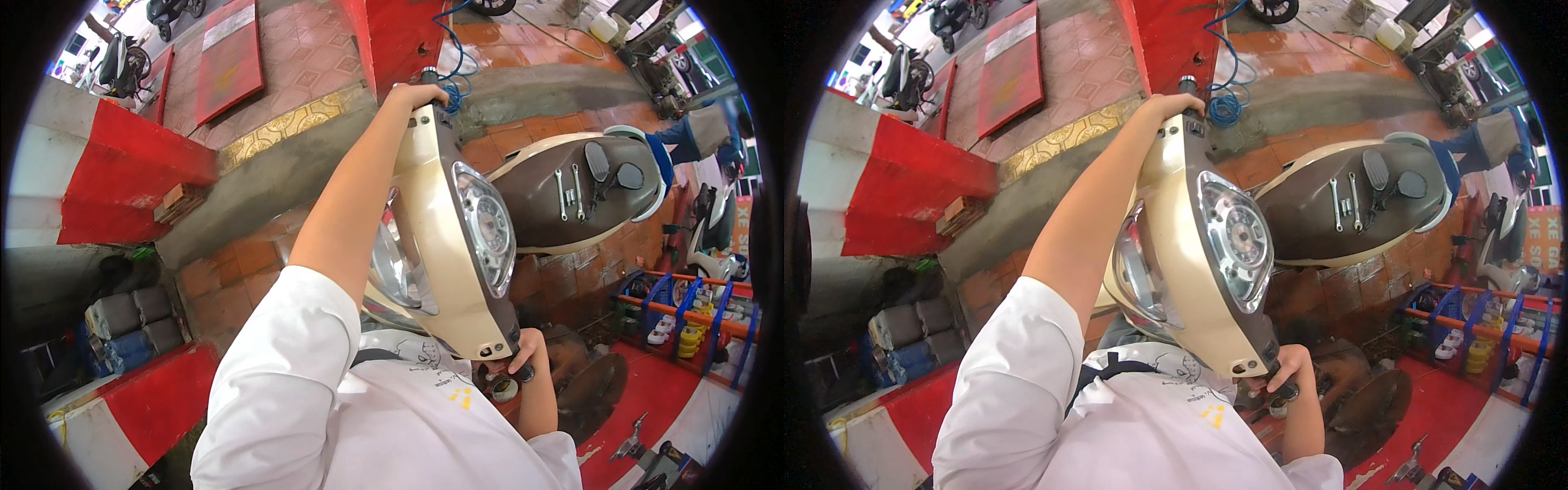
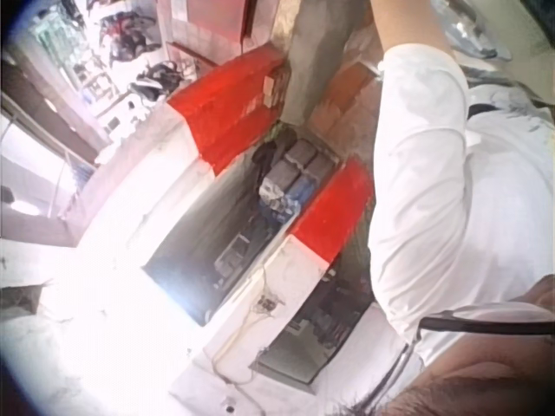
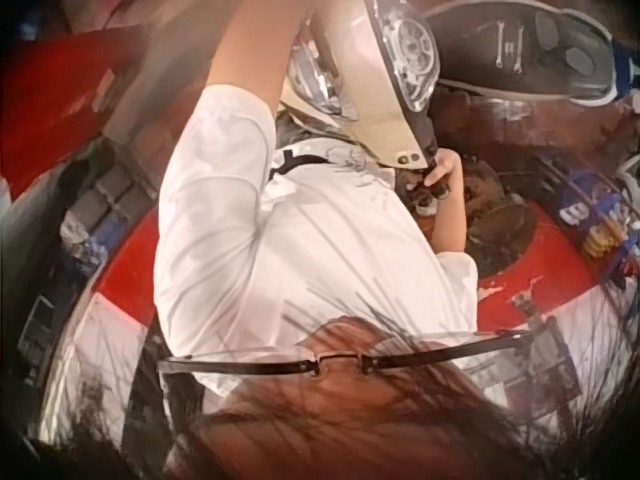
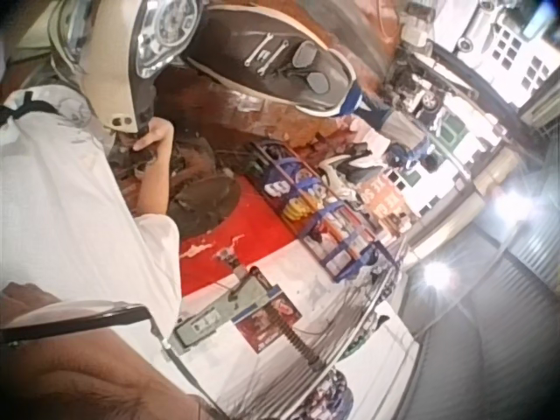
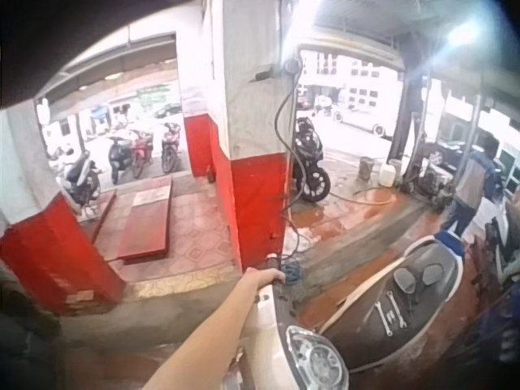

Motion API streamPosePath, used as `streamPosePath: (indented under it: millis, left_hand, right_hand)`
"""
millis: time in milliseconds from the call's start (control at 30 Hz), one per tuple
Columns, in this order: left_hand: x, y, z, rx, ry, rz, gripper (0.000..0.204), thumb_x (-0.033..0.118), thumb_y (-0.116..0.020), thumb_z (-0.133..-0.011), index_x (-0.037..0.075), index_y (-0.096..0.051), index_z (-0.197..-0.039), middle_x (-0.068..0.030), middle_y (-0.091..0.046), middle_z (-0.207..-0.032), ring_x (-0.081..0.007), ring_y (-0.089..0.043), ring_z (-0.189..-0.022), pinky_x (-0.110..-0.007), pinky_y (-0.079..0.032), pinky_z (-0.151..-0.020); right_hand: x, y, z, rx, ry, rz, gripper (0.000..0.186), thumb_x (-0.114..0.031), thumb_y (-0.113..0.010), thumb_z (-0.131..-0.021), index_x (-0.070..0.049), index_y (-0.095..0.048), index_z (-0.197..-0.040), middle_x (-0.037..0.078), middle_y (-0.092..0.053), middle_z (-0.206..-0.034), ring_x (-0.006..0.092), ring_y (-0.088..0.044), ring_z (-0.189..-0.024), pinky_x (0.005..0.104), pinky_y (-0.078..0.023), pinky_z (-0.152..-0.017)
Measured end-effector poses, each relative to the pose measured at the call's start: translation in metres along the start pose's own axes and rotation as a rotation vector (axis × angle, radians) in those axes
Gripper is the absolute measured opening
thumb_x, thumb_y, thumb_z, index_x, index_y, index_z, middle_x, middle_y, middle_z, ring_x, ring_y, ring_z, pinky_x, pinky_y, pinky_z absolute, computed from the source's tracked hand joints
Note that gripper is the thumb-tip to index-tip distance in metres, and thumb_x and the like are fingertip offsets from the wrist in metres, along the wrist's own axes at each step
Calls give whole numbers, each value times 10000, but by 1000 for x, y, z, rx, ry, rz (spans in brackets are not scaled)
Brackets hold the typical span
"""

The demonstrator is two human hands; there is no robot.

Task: The person uses a wrench to loosen and remove a side mirror from a scooter, then works on securing components on the right handlebar area.

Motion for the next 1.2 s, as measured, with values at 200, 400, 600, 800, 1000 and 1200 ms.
streamPosePath:
  millis: [200,400,600,800,1000,1200]
  left_hand:
    - [8,-19,3,-160,19,51,545,292,-875,-510,-63,-706,-887,-109,-710,-796,-168,-648,-584,-345,-552,-567]
    - [-23,-1,-27,-152,27,283,548,348,-918,-516,-13,-748,-891,-92,-727,-821,-159,-656,-597,-317,-550,-578]
    - [-43,40,65,5,-151,15,689,594,-700,-830,21,-677,-1212,-89,-693,-1126,-166,-648,-1027,-318,-500,-912]
    - [-216,127,237,-1,-312,309,238,335,-607,-948,105,-605,-888,50,-549,-760,-69,-485,-625,-224,-332,-553]
    - [-512,108,406,-503,416,-23,290,300,-594,-963,84,-682,-1135,-16,-698,-1049,-133,-631,-915,-298,-509,-771]
    - [-582,113,501,-675,550,527,319,350,-580,-1008,81,-672,-1153,22,-665,-1016,-89,-598,-946,-263,-470,-850]
  right_hand:
    - [18,11,7,11,33,-17,662,42,-750,-661,139,-515,-1271,49,-513,-870,201,-489,-825,347,-427,-741]
    - [11,7,6,25,-5,-67,677,30,-755,-666,138,-512,-1289,58,-522,-881,211,-502,-846,361,-447,-761]
    - [13,-3,8,177,159,-110,704,-52,-802,-658,97,-545,-1295,153,-643,-1056,240,-582,-950,412,-454,-885]
    - [109,61,63,1196,421,-458,494,-280,-699,-899,20,-597,-1278,113,-675,-1168,189,-640,-1013,385,-486,-944]
    - [246,81,12,847,-194,-25,436,-341,-637,-945,-7,-621,-1225,104,-677,-1158,223,-650,-1060,375,-516,-931]
    - [204,18,-80,905,-24,-251,256,-161,-644,-941,0,-669,-1138,78,-711,-1048,163,-674,-940,324,-529,-873]
Point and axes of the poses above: each hand's wrist, its own z-axis away from the middle knuckle, its own y-axis out of the back of the hand, x = y × z, the point moved 3 cm from there along -z, towards the middle knuckle
